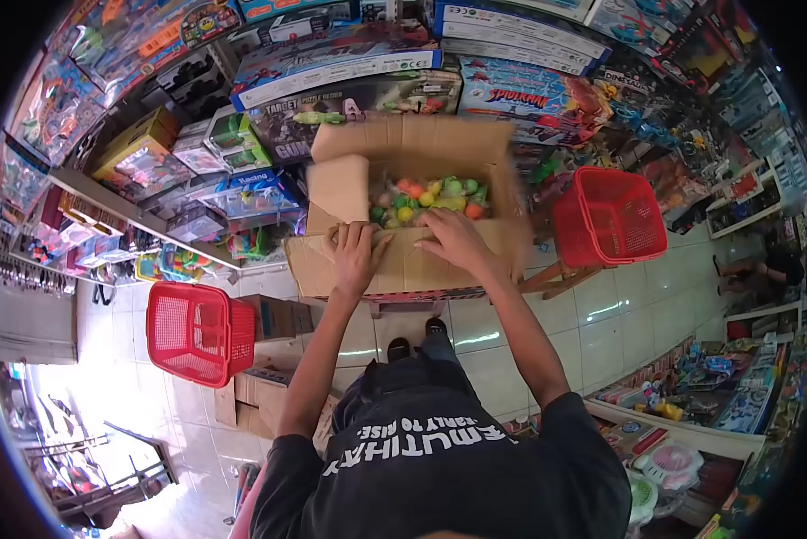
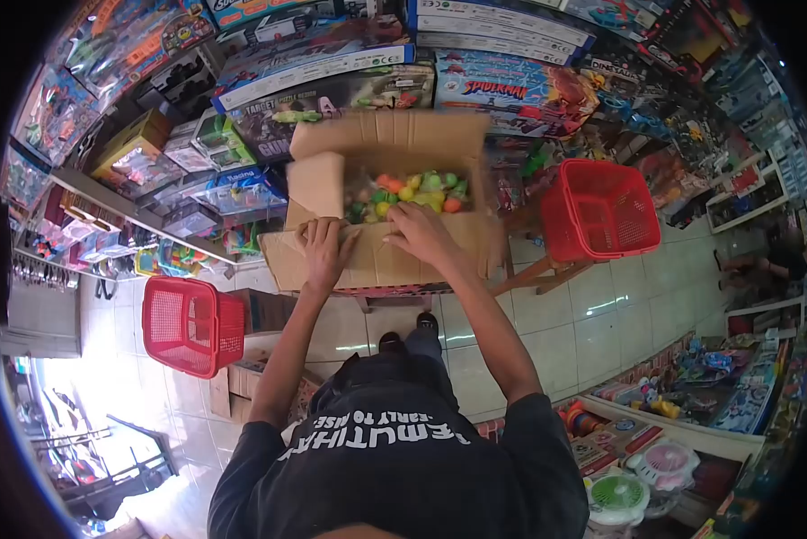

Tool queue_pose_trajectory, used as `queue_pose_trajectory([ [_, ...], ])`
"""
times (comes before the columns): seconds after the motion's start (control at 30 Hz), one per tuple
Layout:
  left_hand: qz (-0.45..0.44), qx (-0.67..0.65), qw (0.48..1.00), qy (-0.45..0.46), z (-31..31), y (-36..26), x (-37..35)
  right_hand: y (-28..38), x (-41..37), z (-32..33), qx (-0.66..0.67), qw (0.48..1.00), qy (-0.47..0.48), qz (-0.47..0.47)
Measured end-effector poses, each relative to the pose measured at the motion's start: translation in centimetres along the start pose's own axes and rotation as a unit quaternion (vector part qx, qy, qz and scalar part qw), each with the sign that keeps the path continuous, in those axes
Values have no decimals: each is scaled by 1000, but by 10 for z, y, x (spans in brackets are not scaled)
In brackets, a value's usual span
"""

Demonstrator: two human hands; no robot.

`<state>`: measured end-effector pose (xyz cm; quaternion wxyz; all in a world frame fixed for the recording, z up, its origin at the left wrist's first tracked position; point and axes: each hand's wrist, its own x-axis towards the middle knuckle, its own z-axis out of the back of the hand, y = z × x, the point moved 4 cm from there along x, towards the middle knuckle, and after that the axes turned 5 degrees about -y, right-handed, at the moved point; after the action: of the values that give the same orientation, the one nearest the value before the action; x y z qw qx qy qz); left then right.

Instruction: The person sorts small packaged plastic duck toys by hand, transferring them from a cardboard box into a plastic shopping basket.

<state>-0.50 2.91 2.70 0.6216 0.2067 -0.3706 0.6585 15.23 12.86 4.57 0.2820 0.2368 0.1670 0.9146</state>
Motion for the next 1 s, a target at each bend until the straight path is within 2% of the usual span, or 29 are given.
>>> queue_pose_trajectory([
  [0.1,0,1,1000,19,13,-7,-2,11,-11,8,25,1000,-5,15],
  [0.17,-13,-15,999,28,17,-7,-2,17,-14,12,32,998,-42,29],
  [0.3,-31,-25,998,41,32,-7,-1,19,-29,17,5,998,-59,10],
  [0.4,-53,-51,994,80,49,-11,1,27,-42,30,8,994,-105,22],
  [0.47,-50,-91,986,128,59,-12,0,34,-49,36,5,999,-32,-33],
  [0.5,-47,-91,986,133,69,-11,-2,43,-55,40,8,999,-28,-36],
  [0.57,-18,-133,954,269,75,-12,-4,52,-63,46,11,995,64,-75],
  [0.6,-15,-134,953,272,81,-13,-5,54,-68,47,13,995,68,-76],
  [0.67,13,-146,916,373,82,-12,-12,56,-76,45,86,981,141,-101],
  [0.7,15,-148,916,373,85,-12,-14,58,-80,47,84,981,143,-101],
  [0.77,20,-232,864,446,86,-14,-26,65,-91,47,138,967,186,-103],
  [0.9,4,-287,846,449,84,-13,-61,63,-109,37,144,962,222,-70],
  [0.97,9,-225,844,488,87,-15,-81,65,-119,27,127,947,285,-74],
  [1.0,11,-224,843,489,85,-14,-89,64,-122,22,129,946,287,-74],
])
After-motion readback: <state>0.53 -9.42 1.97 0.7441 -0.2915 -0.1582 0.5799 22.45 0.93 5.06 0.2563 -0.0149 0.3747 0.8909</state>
